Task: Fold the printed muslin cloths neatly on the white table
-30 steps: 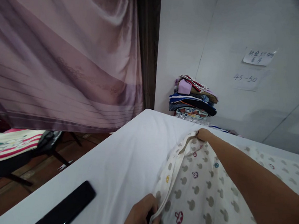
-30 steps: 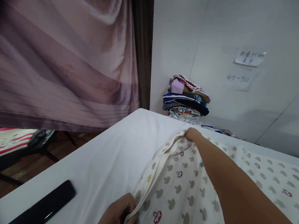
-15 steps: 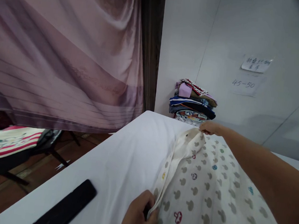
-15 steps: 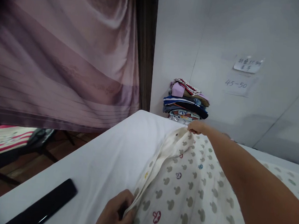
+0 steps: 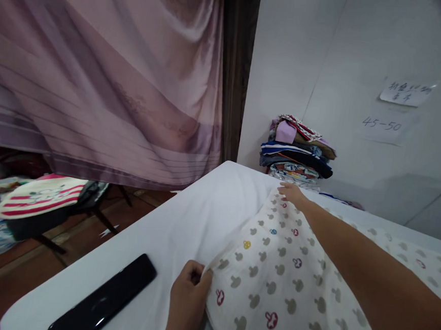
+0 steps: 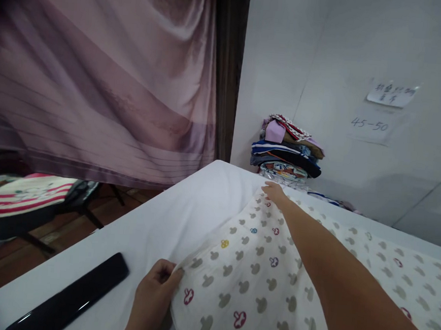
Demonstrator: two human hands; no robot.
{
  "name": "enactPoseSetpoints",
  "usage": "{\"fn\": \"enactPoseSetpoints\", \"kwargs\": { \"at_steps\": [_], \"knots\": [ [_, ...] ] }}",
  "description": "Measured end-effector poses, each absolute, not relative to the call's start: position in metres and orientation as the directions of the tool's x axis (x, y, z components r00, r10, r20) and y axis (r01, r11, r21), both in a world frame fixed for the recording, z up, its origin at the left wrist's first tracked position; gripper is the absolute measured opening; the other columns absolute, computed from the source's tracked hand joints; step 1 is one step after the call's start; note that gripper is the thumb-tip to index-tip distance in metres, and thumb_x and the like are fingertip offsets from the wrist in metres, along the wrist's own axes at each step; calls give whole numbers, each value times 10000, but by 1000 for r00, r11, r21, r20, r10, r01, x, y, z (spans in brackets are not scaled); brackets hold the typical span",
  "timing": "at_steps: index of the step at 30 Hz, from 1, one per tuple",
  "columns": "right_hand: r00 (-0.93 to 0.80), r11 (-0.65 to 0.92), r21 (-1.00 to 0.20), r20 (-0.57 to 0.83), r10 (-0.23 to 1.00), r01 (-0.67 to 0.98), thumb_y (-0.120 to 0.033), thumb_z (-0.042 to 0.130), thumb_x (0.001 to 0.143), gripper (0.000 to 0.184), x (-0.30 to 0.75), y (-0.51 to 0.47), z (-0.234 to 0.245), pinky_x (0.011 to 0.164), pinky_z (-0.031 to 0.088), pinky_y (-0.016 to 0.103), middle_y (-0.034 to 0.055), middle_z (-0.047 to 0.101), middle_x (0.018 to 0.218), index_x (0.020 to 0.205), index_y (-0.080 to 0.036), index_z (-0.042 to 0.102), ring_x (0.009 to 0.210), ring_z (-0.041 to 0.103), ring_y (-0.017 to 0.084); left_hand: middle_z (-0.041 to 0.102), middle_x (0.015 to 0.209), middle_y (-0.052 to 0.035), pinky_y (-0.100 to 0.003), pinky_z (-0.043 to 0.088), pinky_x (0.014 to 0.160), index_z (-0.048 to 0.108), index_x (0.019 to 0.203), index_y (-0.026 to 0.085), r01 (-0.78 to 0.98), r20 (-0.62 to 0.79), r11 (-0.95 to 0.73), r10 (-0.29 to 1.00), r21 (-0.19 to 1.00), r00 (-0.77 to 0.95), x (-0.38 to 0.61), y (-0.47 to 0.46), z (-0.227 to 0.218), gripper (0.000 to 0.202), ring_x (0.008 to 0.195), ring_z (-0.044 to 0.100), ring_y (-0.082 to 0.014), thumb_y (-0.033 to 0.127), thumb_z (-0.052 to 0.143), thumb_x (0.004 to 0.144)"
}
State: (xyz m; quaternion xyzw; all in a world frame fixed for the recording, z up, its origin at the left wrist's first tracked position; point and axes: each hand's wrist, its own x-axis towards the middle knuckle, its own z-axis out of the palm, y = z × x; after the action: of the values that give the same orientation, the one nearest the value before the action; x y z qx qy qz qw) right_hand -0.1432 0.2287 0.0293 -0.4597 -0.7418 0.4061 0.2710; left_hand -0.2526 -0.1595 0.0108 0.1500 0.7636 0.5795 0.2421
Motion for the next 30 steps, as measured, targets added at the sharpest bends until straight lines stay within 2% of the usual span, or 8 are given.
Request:
{"fn": "enactPoseSetpoints", "kwargs": {
  "at_steps": [4, 9, 13, 17, 21, 24, 27, 30],
  "knots": [
    [-457, 390, -643, 68, 887, 660, -183, 512, 762, 259, -138, 214, 8, 771, 477, 355, 100, 681, 865, 967, -132, 662, 867, 621, 246, 460, 500, 50, -205, 323, 460, 464, 578, 184, -89, -212, 258, 499, 962, -840, -252, -160, 15, 243, 490, 412, -106, 366, 615, 627],
    [-605, 594, -413, 121, 787, 690, -240, 481, 824, 295, -139, 185, -14, 1009, 303, 345, 117, 535, 1266, 1070, -157, 622, 1207, 428, 238, 478, 530, 54, -215, 349, 480, 470, 616, 189, -104, -173, 173, 457, 979, -872, -254, -161, 14, 248, 489, 422, -105, 395, 604, 645],
    [-649, 649, -296, 116, 752, 700, -357, 436, 869, 345, -146, 174, -22, 1026, 265, 403, 116, 445, 1350, 1131, -176, 567, 1268, 341, 243, 457, 500, 51, -213, 327, 475, 447, 580, 194, 14, -119, 252, 506, 968, -854, -257, -162, 13, 222, 500, 413, -112, 362, 578, 644],
    [-650, 656, -242, 115, 751, 715, -364, 404, 884, 346, -146, 178, -18, 1016, 280, 385, 105, 473, 1325, 1139, -193, 564, 1254, 364, 230, 426, 476, 51, -210, 297, 477, 411, 544, 196, 168, -81, 392, 544, 905, -835, -260, -162, 12, 191, 508, 389, -112, 296, 542, 640],
    [-595, 617, -228, 164, 787, 753, -294, 340, 901, 375, -138, 183, -10, 977, 326, 358, 153, 553, 1198, 1113, -124, 597, 1172, 453, 258, 418, 500, 50, -209, 293, 482, 408, 570, 197, 202, -54, 382, 563, 902, -825, -258, -163, 13, 176, 512, 379, -110, 289, 516, 673],
    [-606, 631, -225, 175, 776, 742, -235, 356, 879, 381, -138, 181, -6, 931, 373, 346, 141, 578, 1154, 1168, -130, 580, 1111, 500, 255, 402, 540, 47, -212, 297, 498, 398, 594, 197, 297, 62, 262, 646, 918, -761, -250, -166, 18, 158, 527, 368, -106, 260, 509, 687],
    [-696, 710, -224, 150, 702, 668, -138, 370, 840, 440, -147, 177, 0, 919, 387, 293, 84, 584, 1167, 1244, -195, 536, 1088, 520, 198, 411, 580, 38, -220, 295, 514, 386, 616, 198, 479, 226, 90, 796, 873, -562, -237, -170, 24, 127, 546, 375, -104, 178, 501, 667],
    [-803, 802, -209, 103, 587, 559, -80, 457, 761, 415, -158, 178, 9, 942, 364, 248, 31, 549, 1243, 1102, -239, 633, 1132, 491, 172, 456, 617, 25, -226, 286, 516, 367, 631, 195, 599, 271, -43, 916, 799, -297, -229, -173, 27, 141, 550, 392, -98, 108, 474, 657]
  ]
}}
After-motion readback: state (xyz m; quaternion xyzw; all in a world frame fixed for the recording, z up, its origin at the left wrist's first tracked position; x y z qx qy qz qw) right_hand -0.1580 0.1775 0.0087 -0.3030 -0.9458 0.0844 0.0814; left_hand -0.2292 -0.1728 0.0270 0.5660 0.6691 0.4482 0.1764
